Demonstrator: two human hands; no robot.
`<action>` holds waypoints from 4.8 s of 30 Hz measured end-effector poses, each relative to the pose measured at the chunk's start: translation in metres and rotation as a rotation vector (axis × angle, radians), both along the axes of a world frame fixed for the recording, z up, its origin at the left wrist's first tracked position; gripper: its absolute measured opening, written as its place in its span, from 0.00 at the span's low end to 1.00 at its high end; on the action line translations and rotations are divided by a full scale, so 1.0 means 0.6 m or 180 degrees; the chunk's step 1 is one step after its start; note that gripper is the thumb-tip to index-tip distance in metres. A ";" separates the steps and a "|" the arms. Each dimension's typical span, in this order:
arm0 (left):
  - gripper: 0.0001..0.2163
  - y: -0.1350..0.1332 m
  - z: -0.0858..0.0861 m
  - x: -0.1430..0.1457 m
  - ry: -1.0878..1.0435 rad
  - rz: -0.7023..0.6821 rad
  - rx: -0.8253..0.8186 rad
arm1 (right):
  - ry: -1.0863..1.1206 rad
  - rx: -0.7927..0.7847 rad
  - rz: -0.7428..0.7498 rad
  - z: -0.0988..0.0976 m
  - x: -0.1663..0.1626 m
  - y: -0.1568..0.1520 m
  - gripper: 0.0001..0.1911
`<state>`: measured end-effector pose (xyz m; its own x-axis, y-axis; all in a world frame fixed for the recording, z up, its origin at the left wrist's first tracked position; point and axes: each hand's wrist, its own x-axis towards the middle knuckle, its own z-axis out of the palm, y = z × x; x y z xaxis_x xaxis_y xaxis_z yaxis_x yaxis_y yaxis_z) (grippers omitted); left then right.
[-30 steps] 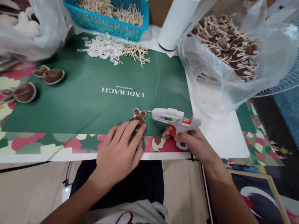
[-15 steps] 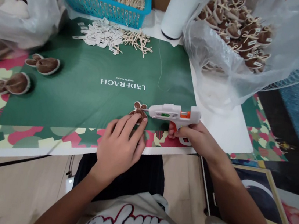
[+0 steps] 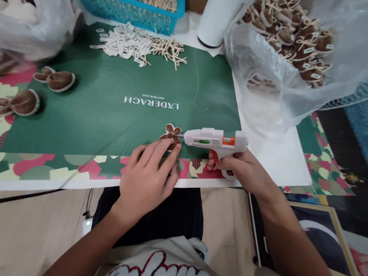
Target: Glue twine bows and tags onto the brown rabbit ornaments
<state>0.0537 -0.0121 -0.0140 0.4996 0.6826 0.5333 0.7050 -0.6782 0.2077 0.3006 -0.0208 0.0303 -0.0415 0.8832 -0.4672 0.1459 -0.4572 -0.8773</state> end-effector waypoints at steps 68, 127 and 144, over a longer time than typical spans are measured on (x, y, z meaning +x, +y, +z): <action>0.17 -0.002 -0.003 -0.017 -0.0348 0.0079 -0.0258 | -0.2511 -0.0022 -0.0582 0.021 0.107 0.030 0.17; 0.13 0.008 0.046 -0.020 -0.1314 0.0413 -0.0759 | -0.1098 0.1935 0.1521 0.001 -0.077 0.162 0.08; 0.04 0.076 0.036 -0.004 -0.1779 0.0964 -0.1611 | -0.1081 0.1611 0.1135 -0.004 -0.104 0.153 0.04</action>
